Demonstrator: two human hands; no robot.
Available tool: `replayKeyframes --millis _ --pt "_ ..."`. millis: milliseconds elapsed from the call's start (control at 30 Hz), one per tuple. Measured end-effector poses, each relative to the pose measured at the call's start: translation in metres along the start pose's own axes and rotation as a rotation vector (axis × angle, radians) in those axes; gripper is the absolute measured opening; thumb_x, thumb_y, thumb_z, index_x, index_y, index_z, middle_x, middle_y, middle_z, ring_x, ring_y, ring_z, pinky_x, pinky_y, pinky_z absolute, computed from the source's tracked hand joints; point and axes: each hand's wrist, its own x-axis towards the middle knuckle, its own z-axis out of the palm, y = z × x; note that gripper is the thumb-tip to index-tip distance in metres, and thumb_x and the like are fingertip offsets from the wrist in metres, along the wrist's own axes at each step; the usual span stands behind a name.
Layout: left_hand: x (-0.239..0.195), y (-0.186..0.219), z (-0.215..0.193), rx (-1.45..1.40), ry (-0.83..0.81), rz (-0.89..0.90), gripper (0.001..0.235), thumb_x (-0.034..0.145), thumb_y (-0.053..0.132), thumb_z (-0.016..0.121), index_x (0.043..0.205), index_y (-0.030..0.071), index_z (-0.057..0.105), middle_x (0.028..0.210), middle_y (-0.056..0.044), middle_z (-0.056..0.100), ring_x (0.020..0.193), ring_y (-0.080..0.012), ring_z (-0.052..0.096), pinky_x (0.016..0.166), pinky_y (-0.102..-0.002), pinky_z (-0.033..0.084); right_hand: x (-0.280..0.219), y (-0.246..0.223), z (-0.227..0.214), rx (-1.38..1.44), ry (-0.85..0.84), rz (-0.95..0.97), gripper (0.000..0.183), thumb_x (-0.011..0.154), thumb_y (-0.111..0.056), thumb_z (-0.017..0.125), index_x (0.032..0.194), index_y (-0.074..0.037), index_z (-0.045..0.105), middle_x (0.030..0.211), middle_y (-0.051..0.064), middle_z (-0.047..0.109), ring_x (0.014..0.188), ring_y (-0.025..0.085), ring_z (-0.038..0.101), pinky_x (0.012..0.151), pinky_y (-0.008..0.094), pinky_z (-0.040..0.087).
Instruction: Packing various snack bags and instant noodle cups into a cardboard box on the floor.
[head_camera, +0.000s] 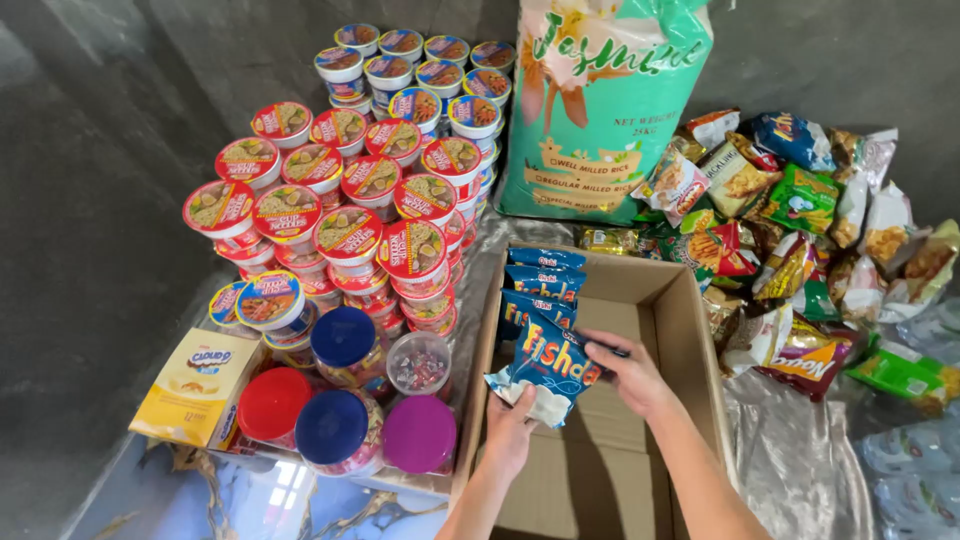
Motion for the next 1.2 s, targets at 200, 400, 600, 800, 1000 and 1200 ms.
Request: replayKeyframes --millis 200,400,600,800,1000,1200 --pt "0.015 -0.018 -0.017 0.141 -0.112 0.12 0.051 0.087 0.013 0.081 0.131 0.008 0.057 0.119 -0.003 0.071 0.107 -0.0175 0.069 0.091 -0.035 0.057 0.006 -0.035 0.013 -0.804 0.094 -0.185 0.033 0.083 -0.021 0.08 0.113 -0.007 0.08 0.08 0.007 0.081 0.068 0.011 0.068 0.061 0.03 0.057" --pt "0.032 -0.054 -0.029 0.023 0.006 -0.085 0.043 0.087 0.023 0.08 0.125 0.015 0.06 0.115 -0.003 0.073 0.104 -0.0212 0.071 0.086 -0.043 0.059 0.032 -0.008 0.024 -0.928 0.38 -0.411 0.015 0.09 -0.021 0.074 0.099 -0.01 0.079 0.083 0.013 0.077 0.07 0.023 0.075 0.065 0.035 0.058" --pt "0.041 -0.065 -0.034 -0.159 0.015 -0.088 0.044 0.087 0.031 0.079 0.125 0.02 0.06 0.119 -0.001 0.071 0.109 -0.0221 0.07 0.09 -0.049 0.058 0.049 0.006 0.044 -0.957 0.361 -0.632 0.01 0.091 -0.016 0.072 0.095 -0.009 0.077 0.087 0.015 0.076 0.079 0.034 0.073 0.069 0.042 0.058" --pt "0.088 -0.093 -0.068 -0.15 0.171 -0.133 0.052 0.087 0.037 0.079 0.132 0.023 0.055 0.125 -0.003 0.067 0.111 -0.0258 0.065 0.092 -0.054 0.052 0.084 0.027 0.051 -0.989 0.267 -0.886 0.006 0.087 -0.008 0.072 0.092 -0.005 0.073 0.097 0.013 0.074 0.093 0.036 0.067 0.084 0.044 0.054" --pt "0.096 -0.085 -0.062 -0.094 0.322 -0.217 0.064 0.088 0.055 0.066 0.145 0.03 0.048 0.146 0.008 0.054 0.125 -0.0211 0.054 0.095 -0.059 0.045 0.085 0.019 0.071 -1.1 0.363 -0.98 0.006 0.083 -0.005 0.071 0.089 -0.005 0.071 0.119 0.011 0.067 0.106 0.038 0.057 0.094 0.049 0.047" --pt "0.139 -0.127 -0.097 -0.365 0.225 -0.155 0.07 0.094 0.059 0.066 0.143 0.01 0.054 0.135 -0.012 0.062 0.12 -0.0338 0.059 0.098 -0.055 0.053 0.094 0.028 0.067 -1.128 0.314 -0.965 0.009 0.084 -0.004 0.069 0.093 -0.005 0.069 0.128 0.014 0.062 0.111 0.039 0.055 0.096 0.051 0.046"
